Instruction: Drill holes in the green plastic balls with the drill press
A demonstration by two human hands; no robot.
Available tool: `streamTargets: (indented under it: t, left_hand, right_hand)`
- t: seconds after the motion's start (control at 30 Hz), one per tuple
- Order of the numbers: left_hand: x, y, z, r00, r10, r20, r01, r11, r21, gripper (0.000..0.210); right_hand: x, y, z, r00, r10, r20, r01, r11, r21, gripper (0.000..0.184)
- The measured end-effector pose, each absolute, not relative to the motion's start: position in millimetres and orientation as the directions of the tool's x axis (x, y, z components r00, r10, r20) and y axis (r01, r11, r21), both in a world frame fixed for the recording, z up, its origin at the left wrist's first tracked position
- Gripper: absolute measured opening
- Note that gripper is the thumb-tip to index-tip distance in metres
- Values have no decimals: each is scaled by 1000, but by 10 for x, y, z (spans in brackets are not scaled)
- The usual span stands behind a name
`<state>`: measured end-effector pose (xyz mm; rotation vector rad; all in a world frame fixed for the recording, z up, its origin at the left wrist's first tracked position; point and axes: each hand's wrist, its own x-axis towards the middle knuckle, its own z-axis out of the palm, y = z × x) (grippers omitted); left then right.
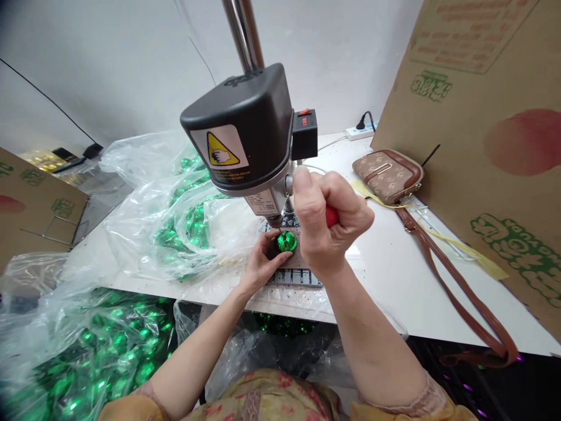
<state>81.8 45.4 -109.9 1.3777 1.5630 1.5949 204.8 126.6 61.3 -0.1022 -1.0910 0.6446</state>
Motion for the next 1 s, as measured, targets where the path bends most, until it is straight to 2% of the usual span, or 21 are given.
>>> streamTargets:
  t: [0.73, 1.0]
  left_hand:
    - [860, 439, -1071, -388, 873, 297, 274, -199, 941, 52]
    - [851, 449, -1097, -371, 876, 309, 273, -215, 938, 52]
  right_hand:
    - [2056, 1320, 348, 328, 432, 840, -439, 857, -269, 43]
    - [2059, 1365, 269, 321, 348, 881, -449, 875, -182, 39]
